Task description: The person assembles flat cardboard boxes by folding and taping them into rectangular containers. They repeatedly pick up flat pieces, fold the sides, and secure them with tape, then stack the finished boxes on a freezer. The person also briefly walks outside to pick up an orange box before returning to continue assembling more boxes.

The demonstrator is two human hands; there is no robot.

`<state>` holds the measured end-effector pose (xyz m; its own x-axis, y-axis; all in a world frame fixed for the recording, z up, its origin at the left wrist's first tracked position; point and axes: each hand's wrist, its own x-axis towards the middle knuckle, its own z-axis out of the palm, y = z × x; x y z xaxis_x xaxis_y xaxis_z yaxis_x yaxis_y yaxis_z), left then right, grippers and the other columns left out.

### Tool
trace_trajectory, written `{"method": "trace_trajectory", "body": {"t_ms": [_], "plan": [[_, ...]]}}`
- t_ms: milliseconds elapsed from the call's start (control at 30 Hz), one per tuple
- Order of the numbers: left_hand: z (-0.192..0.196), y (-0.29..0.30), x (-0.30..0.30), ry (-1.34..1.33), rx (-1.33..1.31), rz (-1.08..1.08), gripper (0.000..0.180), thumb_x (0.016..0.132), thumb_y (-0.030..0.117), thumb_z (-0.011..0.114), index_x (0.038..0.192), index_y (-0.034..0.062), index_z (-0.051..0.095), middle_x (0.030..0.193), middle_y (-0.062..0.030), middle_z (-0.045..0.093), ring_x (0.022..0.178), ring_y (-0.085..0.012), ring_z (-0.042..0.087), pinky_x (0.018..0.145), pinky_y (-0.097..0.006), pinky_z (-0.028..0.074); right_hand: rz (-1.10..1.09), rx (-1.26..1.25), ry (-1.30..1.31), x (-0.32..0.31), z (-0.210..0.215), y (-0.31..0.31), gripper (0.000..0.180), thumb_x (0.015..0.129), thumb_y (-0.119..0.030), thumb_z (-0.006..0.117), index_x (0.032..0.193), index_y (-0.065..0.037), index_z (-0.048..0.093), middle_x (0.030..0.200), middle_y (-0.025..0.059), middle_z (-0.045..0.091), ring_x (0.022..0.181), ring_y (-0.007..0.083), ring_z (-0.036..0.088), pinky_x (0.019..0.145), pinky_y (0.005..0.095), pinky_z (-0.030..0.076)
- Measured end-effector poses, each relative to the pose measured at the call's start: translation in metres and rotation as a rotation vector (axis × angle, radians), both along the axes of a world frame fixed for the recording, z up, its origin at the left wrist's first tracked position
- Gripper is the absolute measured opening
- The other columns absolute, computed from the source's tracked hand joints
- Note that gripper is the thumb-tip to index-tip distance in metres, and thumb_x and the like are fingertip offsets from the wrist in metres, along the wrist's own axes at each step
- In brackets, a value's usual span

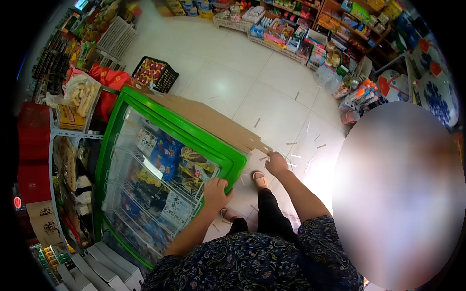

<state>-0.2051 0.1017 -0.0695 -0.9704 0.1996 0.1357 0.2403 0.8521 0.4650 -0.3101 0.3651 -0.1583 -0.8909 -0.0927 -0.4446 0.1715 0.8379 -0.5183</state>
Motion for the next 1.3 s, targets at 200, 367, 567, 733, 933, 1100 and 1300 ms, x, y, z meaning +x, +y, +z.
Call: {"method": "trace_trajectory", "body": {"t_ms": [200, 367, 567, 733, 933, 1100, 1300], "plan": [[-0.003, -0.001, -0.011, -0.035, -0.014, 0.001, 0.031, 0.067, 0.029, 0.077, 0.077, 0.0125, 0.052, 0.078, -0.0076, 0.051, 0.072, -0.0306, 0.052, 0.064, -0.043, 0.038, 0.250, 0.026, -0.023, -0.053, -0.050, -0.046, 0.050, 0.078, -0.008, 0.063, 0.127, -0.014, 0.056, 0.116, 0.0133, 0.059, 0.114, 0.0328, 0.056, 0.094, 0.0422, 0.049], [-0.002, 0.000, -0.013, -0.064, -0.016, -0.006, 0.030, 0.069, 0.029, 0.076, 0.078, 0.0134, 0.053, 0.079, -0.0071, 0.051, 0.071, -0.0300, 0.052, 0.063, -0.043, 0.037, 0.423, 0.029, 0.007, -0.080, -0.066, -0.058, 0.038, 0.078, -0.004, 0.062, 0.115, -0.014, 0.062, 0.105, 0.0104, 0.064, 0.106, 0.0309, 0.060, 0.088, 0.0403, 0.051], [0.000, -0.002, -0.013, -0.062, 0.008, 0.003, 0.030, 0.070, 0.030, 0.076, 0.078, 0.0141, 0.053, 0.079, -0.0055, 0.051, 0.071, -0.0290, 0.051, 0.064, -0.043, 0.037, 0.278, -0.219, 0.436, -0.120, -0.020, -0.037, 0.010, 0.081, -0.010, 0.063, 0.090, -0.009, 0.066, 0.085, 0.0110, 0.064, 0.088, 0.0316, 0.062, 0.075, 0.0412, 0.052], [0.006, -0.002, -0.008, -0.055, 0.046, 0.013, 0.028, 0.070, 0.028, 0.075, 0.080, 0.0144, 0.053, 0.081, -0.0052, 0.051, 0.075, -0.0286, 0.053, 0.066, -0.043, 0.038, 0.149, -0.312, 0.691, -0.160, 0.107, -0.011, 0.011, 0.081, -0.008, 0.067, 0.081, -0.002, 0.059, 0.075, 0.0150, 0.056, 0.071, 0.0351, 0.056, 0.063, 0.0416, 0.047], [0.002, -0.006, -0.005, -0.014, 0.084, 0.001, 0.029, 0.070, 0.028, 0.075, 0.081, 0.0125, 0.053, 0.082, -0.0071, 0.052, 0.080, -0.0306, 0.054, 0.069, -0.045, 0.041, 0.112, -0.274, 0.869, -0.136, 0.239, -0.009, 0.013, 0.080, -0.006, 0.068, 0.077, -0.001, 0.056, 0.072, 0.0154, 0.053, 0.069, 0.0353, 0.054, 0.062, 0.0420, 0.044], [0.006, -0.013, 0.001, 0.030, 0.207, -0.011, 0.028, 0.069, 0.024, 0.076, 0.085, 0.0103, 0.057, 0.084, -0.0098, 0.056, 0.081, -0.0323, 0.057, 0.070, -0.045, 0.043, 0.251, -0.081, 1.046, -0.073, 0.339, -0.016, 0.013, 0.078, -0.005, 0.068, 0.078, -0.001, 0.056, 0.071, 0.0158, 0.053, 0.069, 0.0353, 0.055, 0.061, 0.0420, 0.044], [0.089, -0.052, 0.016, -0.414, 0.862, 0.142, 0.034, 0.088, 0.029, 0.068, 0.111, 0.0037, 0.063, 0.103, -0.0090, 0.065, 0.092, -0.0197, 0.063, 0.080, -0.033, 0.050, 0.329, -0.108, 1.360, 0.041, 0.446, -0.060, 0.016, 0.073, 0.010, 0.069, 0.081, 0.003, 0.057, 0.073, 0.0164, 0.054, 0.066, 0.0344, 0.053, 0.058, 0.0384, 0.042]]}}
